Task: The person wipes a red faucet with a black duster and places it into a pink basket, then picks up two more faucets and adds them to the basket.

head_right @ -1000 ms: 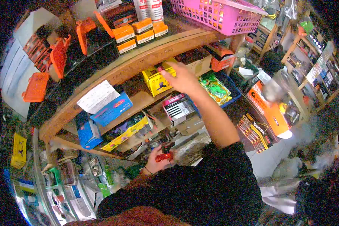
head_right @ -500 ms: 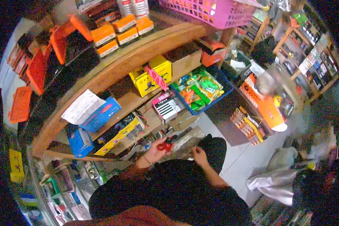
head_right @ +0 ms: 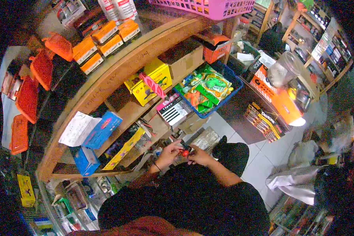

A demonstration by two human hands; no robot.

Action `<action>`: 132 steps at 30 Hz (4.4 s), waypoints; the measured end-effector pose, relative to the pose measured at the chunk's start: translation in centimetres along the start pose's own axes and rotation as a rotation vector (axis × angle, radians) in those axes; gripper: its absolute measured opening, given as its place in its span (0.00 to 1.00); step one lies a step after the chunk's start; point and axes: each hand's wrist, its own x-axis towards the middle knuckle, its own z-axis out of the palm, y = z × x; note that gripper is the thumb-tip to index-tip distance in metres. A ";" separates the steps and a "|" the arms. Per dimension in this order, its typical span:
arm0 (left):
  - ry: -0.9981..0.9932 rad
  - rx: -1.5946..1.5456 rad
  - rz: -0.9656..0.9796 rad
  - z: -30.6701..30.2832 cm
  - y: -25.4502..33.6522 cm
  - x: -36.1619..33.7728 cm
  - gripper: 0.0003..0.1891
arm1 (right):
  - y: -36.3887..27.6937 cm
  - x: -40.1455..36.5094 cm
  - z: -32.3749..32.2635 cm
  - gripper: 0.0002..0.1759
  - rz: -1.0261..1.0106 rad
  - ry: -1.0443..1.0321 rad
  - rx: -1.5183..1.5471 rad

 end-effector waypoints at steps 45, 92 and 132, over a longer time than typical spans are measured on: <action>0.687 1.322 0.589 6.1 20.2 18.1 0.13 | -20.0 -3.6 -20.9 0.35 -0.734 0.107 -0.176; 0.614 1.352 0.506 7.9 20.4 15.3 0.26 | -30.5 12.1 -14.2 0.15 -0.657 -0.151 -1.573; 0.876 1.009 0.763 11.7 13.2 11.3 0.16 | -26.4 10.7 -14.7 0.29 -0.933 0.311 -0.972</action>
